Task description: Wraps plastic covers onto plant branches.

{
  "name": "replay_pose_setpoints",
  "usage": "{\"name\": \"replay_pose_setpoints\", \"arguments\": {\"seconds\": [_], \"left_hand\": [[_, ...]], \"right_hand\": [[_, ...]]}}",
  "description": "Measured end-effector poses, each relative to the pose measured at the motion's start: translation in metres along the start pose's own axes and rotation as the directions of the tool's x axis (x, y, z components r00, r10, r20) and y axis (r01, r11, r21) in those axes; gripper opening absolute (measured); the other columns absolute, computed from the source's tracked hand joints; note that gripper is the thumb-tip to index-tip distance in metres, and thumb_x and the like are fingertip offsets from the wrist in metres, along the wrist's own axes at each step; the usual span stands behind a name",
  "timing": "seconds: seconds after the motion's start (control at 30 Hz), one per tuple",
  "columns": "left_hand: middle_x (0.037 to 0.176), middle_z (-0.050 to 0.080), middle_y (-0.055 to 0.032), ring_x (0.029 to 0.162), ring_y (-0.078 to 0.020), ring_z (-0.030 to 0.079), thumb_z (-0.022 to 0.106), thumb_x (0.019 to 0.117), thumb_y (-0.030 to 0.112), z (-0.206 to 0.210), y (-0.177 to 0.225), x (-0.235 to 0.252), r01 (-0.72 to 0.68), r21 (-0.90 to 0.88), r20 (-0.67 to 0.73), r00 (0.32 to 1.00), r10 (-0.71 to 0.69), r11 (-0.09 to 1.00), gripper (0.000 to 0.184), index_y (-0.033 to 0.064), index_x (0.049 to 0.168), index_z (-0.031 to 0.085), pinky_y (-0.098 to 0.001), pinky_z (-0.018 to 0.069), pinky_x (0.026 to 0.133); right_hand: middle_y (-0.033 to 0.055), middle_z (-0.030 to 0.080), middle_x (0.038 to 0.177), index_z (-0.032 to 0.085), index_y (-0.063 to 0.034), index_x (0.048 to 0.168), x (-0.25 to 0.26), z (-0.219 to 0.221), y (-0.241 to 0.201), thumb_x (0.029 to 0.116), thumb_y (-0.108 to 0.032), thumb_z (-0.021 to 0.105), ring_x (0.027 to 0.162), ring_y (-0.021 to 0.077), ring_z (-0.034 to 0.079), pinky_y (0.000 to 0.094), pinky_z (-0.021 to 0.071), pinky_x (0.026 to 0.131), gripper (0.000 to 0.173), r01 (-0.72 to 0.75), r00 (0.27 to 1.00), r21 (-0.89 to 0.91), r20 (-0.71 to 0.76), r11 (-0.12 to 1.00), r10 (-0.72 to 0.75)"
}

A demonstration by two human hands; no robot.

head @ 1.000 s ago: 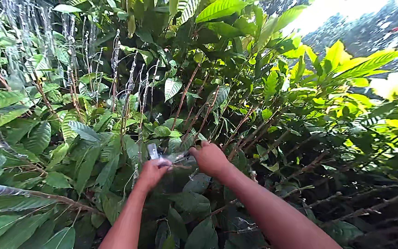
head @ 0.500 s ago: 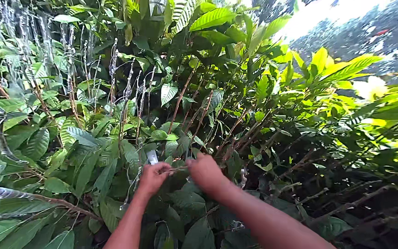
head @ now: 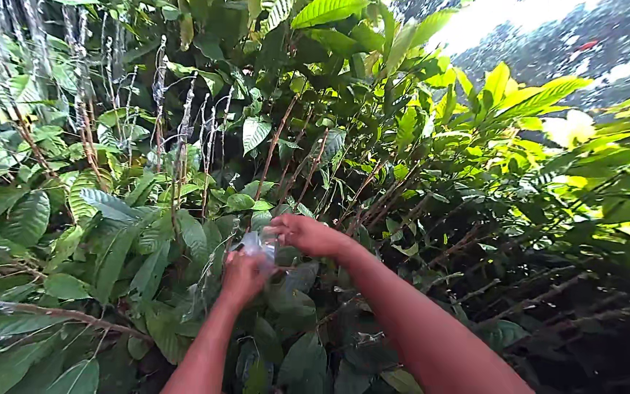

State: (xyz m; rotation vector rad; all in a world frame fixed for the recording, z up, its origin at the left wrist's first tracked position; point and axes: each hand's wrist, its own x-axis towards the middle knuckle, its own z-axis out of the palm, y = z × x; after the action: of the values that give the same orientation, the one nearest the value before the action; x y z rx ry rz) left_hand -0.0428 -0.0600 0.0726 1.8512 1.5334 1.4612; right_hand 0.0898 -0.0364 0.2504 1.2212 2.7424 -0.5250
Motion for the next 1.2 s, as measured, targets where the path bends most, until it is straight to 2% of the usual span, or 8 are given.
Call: {"name": "replay_pose_setpoints", "arguments": {"seconds": [0.13, 0.33, 0.47, 0.63, 0.83, 0.97, 1.1, 1.2], "left_hand": [[0.107, 0.076, -0.0091, 0.116, -0.0306, 0.065, 0.074, 0.0856, 0.023, -0.003, -0.015, 0.002, -0.082, -0.022, -0.232, 0.970, 0.075, 0.996, 0.015, 0.0101, 0.089, 0.080, -0.0612, 0.0302, 0.114], [0.092, 0.076, -0.0033, 0.097, -0.0198, 0.069, 0.073, 0.0885, 0.024, 0.002, -0.007, 0.007, 0.022, -0.011, -0.222, 0.975, -0.024, 1.000, 0.015, 0.0105, 0.086, 0.077, -0.0533, 0.0347, 0.110], [0.107, 0.074, -0.0190, 0.111, -0.0396, 0.066, 0.073, 0.0889, 0.019, 0.009, 0.005, -0.003, -0.112, 0.043, -0.047, 0.992, 0.114, 0.993, 0.019, 0.0014, 0.094, 0.077, -0.0648, 0.0406, 0.106], [0.099, 0.077, -0.0065, 0.111, -0.0242, 0.068, 0.070, 0.0869, 0.020, 0.001, -0.016, -0.001, -0.121, 0.004, -0.301, 0.947, 0.117, 0.993, 0.014, 0.0095, 0.082, 0.077, -0.0593, 0.0311, 0.114], [0.087, 0.075, -0.0072, 0.091, -0.0241, 0.070, 0.070, 0.0877, 0.024, 0.009, -0.002, 0.002, -0.046, 0.040, -0.190, 0.980, 0.053, 0.998, 0.018, 0.0071, 0.084, 0.076, -0.0555, 0.0386, 0.106], [0.107, 0.075, -0.0157, 0.116, -0.0356, 0.065, 0.071, 0.0892, 0.018, 0.015, 0.000, -0.010, -0.186, 0.031, -0.040, 0.982, 0.187, 0.982, 0.017, 0.0020, 0.091, 0.076, -0.0618, 0.0353, 0.111], [0.103, 0.077, -0.0067, 0.112, -0.0226, 0.068, 0.070, 0.0856, 0.018, 0.001, -0.020, -0.004, -0.154, -0.045, -0.303, 0.944, 0.133, 0.987, 0.013, 0.0089, 0.082, 0.078, -0.0576, 0.0319, 0.113], [0.095, 0.076, -0.0040, 0.100, -0.0182, 0.070, 0.072, 0.0847, 0.020, 0.001, -0.016, -0.001, -0.054, -0.066, -0.319, 0.947, 0.031, 0.996, 0.012, 0.0095, 0.082, 0.076, -0.0548, 0.0354, 0.110]], "right_hand": [[0.0234, 0.064, 0.127, 0.061, -0.0126, 0.137, -0.014, 0.025, 0.022, 0.1000, -0.010, 0.054, 0.126, 0.0461, 0.055, 0.0647, 0.0434, 0.102, 0.038, -0.140, 0.989, -0.417, -0.008, 0.898, 0.150], [0.0232, 0.071, 0.109, 0.062, -0.0039, 0.128, -0.042, 0.064, -0.022, 0.1033, -0.013, 0.055, 0.107, 0.0433, 0.068, 0.0625, 0.0524, 0.092, 0.027, -0.090, 0.995, -0.332, 0.014, 0.939, 0.100], [0.0145, 0.066, 0.131, 0.056, -0.0038, 0.141, -0.024, 0.010, -0.024, 0.1042, -0.009, 0.055, 0.108, 0.0219, 0.067, 0.0413, 0.0543, 0.090, 0.037, 0.061, 0.998, 0.107, 0.016, 0.992, -0.063], [0.0198, 0.067, 0.128, 0.065, -0.0145, 0.135, -0.024, 0.041, 0.041, 0.0979, -0.013, 0.062, 0.125, 0.0432, 0.059, 0.0660, 0.0454, 0.102, 0.037, -0.158, 0.986, -0.303, 0.012, 0.940, 0.169], [0.0219, 0.071, 0.105, 0.062, -0.0031, 0.127, -0.053, 0.074, -0.040, 0.1041, -0.014, 0.056, 0.101, 0.0403, 0.071, 0.0586, 0.0552, 0.087, 0.026, -0.030, 0.999, -0.257, -0.030, 0.966, 0.023], [0.0151, 0.064, 0.134, 0.054, -0.0042, 0.142, -0.013, 0.012, 0.010, 0.1055, -0.009, 0.050, 0.108, 0.0198, 0.065, 0.0396, 0.0522, 0.092, 0.037, 0.004, 0.999, 0.087, 0.050, 0.996, -0.009], [0.0123, 0.066, 0.136, 0.061, -0.0089, 0.139, -0.015, 0.055, 0.052, 0.0991, -0.004, 0.058, 0.126, 0.0308, 0.062, 0.0572, 0.0465, 0.108, 0.040, -0.086, 0.989, -0.078, 0.117, 0.993, 0.095], [0.0162, 0.073, 0.112, 0.065, -0.0053, 0.126, -0.036, 0.086, 0.019, 0.1027, -0.018, 0.059, 0.109, 0.0343, 0.070, 0.0572, 0.0532, 0.096, 0.027, -0.185, 0.983, -0.147, -0.043, 0.972, 0.180]]}}
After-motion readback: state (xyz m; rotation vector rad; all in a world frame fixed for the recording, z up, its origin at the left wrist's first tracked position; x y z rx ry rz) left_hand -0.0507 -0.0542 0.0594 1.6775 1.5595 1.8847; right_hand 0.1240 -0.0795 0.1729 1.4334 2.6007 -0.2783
